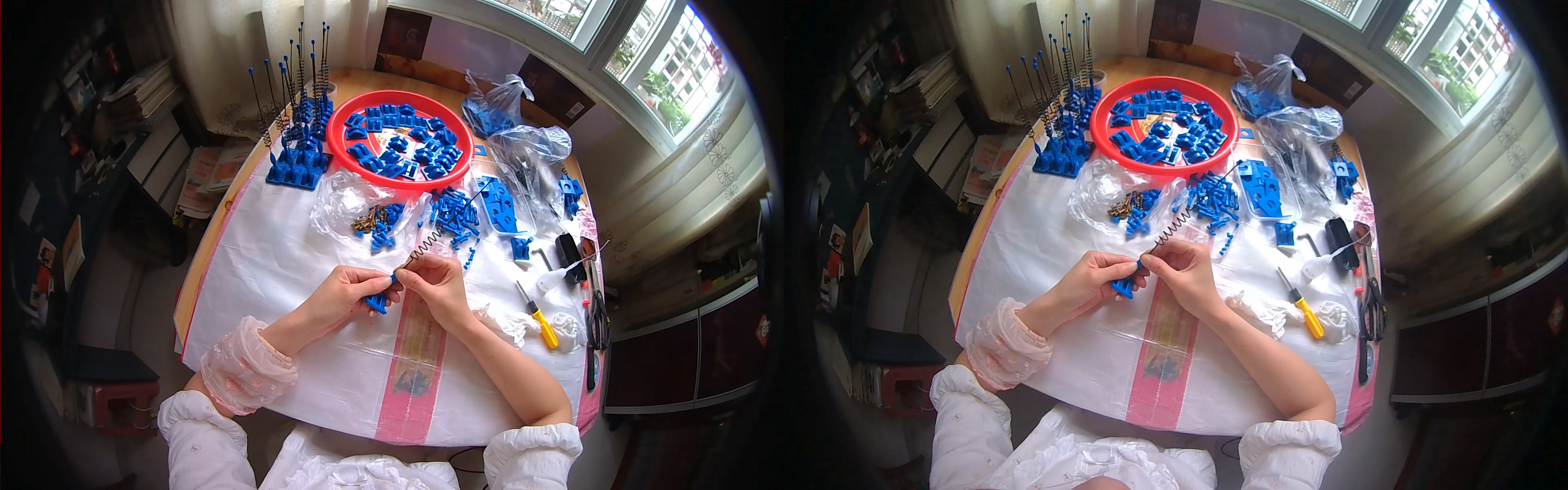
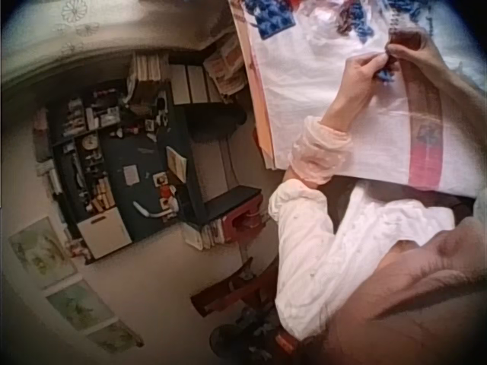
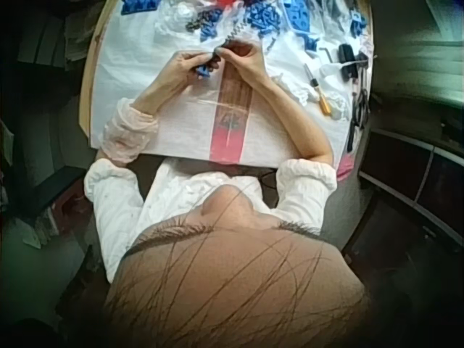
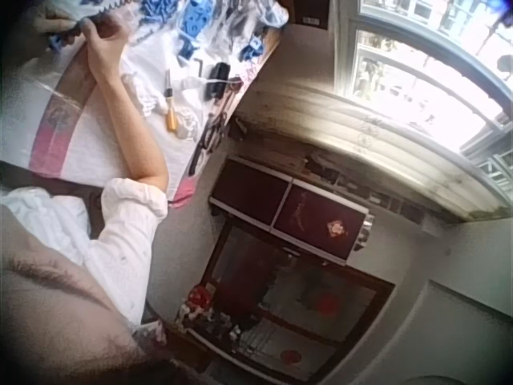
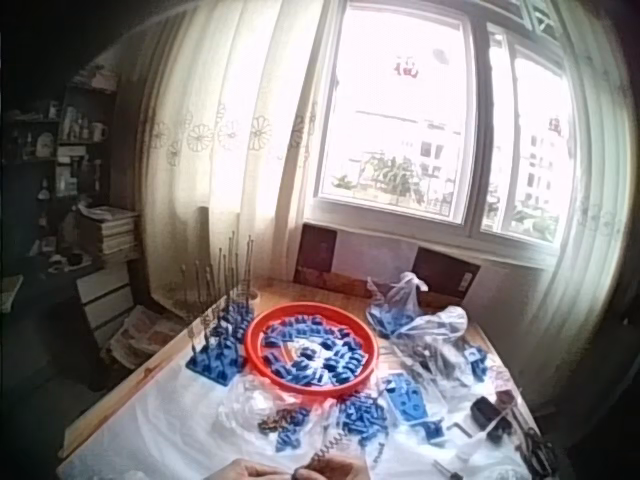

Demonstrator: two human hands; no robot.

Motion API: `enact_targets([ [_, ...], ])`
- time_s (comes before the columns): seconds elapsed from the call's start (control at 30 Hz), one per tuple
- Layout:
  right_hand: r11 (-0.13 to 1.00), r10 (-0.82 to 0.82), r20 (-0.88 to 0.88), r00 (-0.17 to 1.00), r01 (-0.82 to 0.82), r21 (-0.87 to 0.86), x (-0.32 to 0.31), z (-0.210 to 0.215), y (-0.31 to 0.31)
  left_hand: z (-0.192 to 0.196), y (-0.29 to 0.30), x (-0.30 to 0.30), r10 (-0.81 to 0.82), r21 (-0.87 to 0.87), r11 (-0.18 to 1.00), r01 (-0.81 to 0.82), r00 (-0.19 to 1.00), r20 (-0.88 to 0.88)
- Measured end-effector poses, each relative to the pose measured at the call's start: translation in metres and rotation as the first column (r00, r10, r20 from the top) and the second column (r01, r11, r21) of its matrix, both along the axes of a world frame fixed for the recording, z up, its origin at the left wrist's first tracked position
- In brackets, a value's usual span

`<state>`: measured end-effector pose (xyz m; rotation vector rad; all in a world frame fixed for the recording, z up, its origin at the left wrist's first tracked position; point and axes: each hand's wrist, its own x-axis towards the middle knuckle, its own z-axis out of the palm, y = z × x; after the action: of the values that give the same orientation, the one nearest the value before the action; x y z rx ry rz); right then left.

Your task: The recorder is assembling blue plastic components by inserting metal springs and rods into molded plastic parts.

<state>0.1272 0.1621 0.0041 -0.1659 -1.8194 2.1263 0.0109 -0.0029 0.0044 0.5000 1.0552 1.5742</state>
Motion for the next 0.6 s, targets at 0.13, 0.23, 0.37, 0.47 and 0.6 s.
enact_targets([
  [0.13,1.000,-0.008,-0.006,1.000,0.008,0.016,-0.0001,0.0004,-0.0002,0.0014,-0.0008,-0.0005,-0.009,-0.007,1.000,0.009,1.000,-0.003],
  [0.23,1.000,-0.006,0.009,1.000,0.005,0.014,0.0003,0.0020,-0.0005,0.0015,-0.0009,-0.0012,-0.015,-0.024,1.000,0.015,1.000,-0.002],
  [0.37,1.000,-0.008,0.004,1.000,0.008,0.018,0.0000,-0.0012,0.0007,0.0003,-0.0001,-0.0007,-0.008,-0.010,1.000,0.008,1.000,0.002],
  [0.47,1.000,-0.013,0.009,1.000,0.012,0.024,-0.0001,-0.0010,0.0004,0.0009,-0.0007,-0.0012,-0.013,-0.016,1.000,0.013,1.000,0.000],
  [0.6,0.999,-0.013,0.009,1.000,0.013,0.034,-0.0001,-0.0003,0.0007,0.0013,-0.0007,-0.0009,-0.009,-0.008,1.000,0.009,1.000,0.007],
])
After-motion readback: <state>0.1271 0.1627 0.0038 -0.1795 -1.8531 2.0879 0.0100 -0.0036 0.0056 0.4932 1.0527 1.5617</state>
